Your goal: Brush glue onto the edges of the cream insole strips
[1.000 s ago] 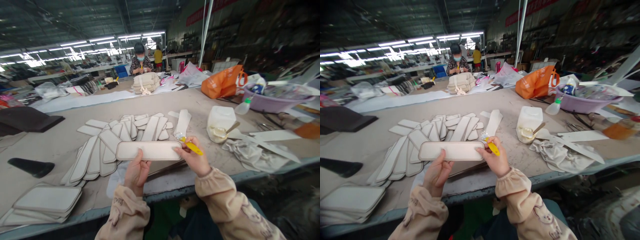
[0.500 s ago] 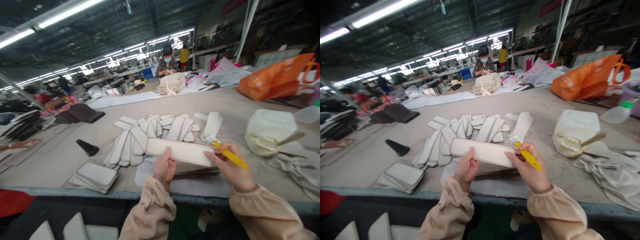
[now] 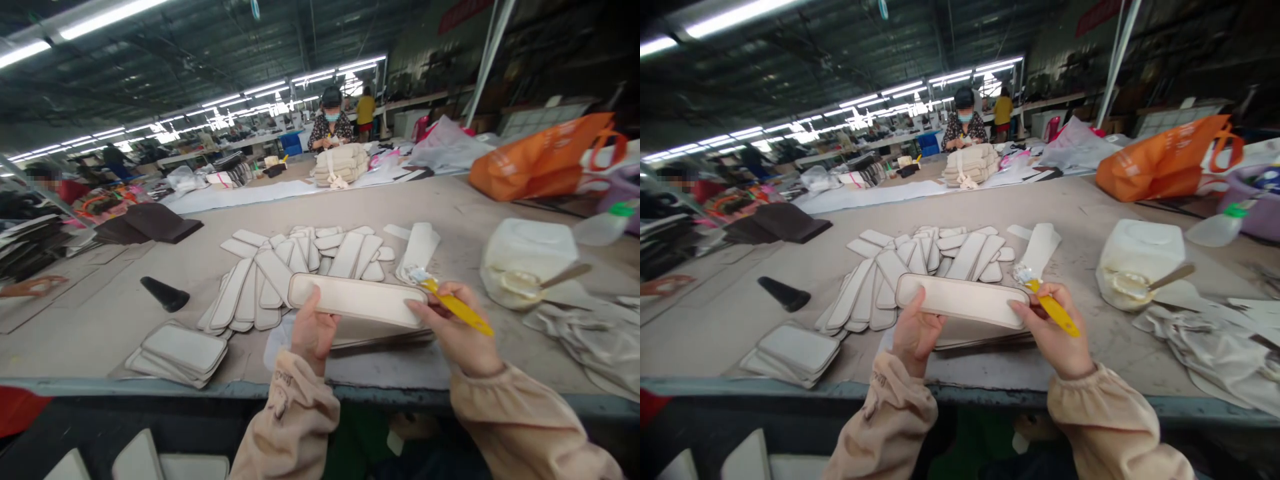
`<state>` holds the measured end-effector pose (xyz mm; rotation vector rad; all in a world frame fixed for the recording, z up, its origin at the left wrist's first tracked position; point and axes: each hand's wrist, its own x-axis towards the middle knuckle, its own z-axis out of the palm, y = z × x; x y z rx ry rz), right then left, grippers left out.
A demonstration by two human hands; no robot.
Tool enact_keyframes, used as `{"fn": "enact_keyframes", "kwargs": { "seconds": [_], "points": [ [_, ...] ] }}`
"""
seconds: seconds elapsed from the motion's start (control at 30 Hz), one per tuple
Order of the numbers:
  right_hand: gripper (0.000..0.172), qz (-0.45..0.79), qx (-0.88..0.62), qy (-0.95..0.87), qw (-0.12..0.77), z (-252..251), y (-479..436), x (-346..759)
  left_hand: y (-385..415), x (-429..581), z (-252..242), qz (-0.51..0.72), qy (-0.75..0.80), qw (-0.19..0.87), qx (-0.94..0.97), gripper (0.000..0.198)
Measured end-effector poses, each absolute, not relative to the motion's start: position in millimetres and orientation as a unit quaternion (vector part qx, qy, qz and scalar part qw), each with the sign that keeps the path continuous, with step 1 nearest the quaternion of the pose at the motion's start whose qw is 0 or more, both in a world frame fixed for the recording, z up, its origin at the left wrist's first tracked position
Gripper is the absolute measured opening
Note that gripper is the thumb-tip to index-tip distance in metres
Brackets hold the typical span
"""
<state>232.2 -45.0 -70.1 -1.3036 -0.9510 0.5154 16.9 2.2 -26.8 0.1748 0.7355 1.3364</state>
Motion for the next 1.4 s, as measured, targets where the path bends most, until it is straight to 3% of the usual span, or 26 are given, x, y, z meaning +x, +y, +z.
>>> {"fn": "enact_keyframes", "kwargs": {
  "seconds": [0.1, 0.5, 0.7, 0.97, 1.13, 1.27, 1.4],
  "points": [
    [0.045, 0.242, -0.565, -0.416, 0.670, -67.7, -45.4, 237.3, 9.7, 6.4, -24.5, 0.633, 0.328, 0.697, 0.080, 0.028],
    [0.045, 0.259, -0.555, -0.414, 0.674, -55.7, -51.7, 246.6, 10.1, 13.3, -22.0, 0.659, 0.345, 0.664, 0.081, 0.029],
    [0.041, 0.279, -0.530, -0.427, 0.677, -59.9, -53.5, 237.7, -13.2, 37.5, -34.0, 0.505, 0.368, 0.762, 0.169, 0.022],
    [0.034, 0.322, -0.482, -0.438, 0.688, -53.7, -57.6, 243.8, 1.7, 28.1, -31.6, 0.530, 0.450, 0.694, 0.190, 0.020],
    [0.032, 0.276, -0.485, -0.423, 0.714, -42.7, -62.4, 265.1, 42.1, 11.6, -3.3, 0.480, 0.470, 0.680, 0.295, 0.018],
    [0.032, 0.241, -0.497, -0.405, 0.729, -40.3, -66.4, 278.1, 97.2, 18.5, 22.7, 0.393, 0.532, 0.560, 0.499, 0.012],
    [0.030, 0.244, -0.511, -0.396, 0.723, -39.1, -70.0, 283.0, 157.4, 38.4, 36.0, 0.313, 0.576, 0.477, 0.585, 0.012]
  ]
}}
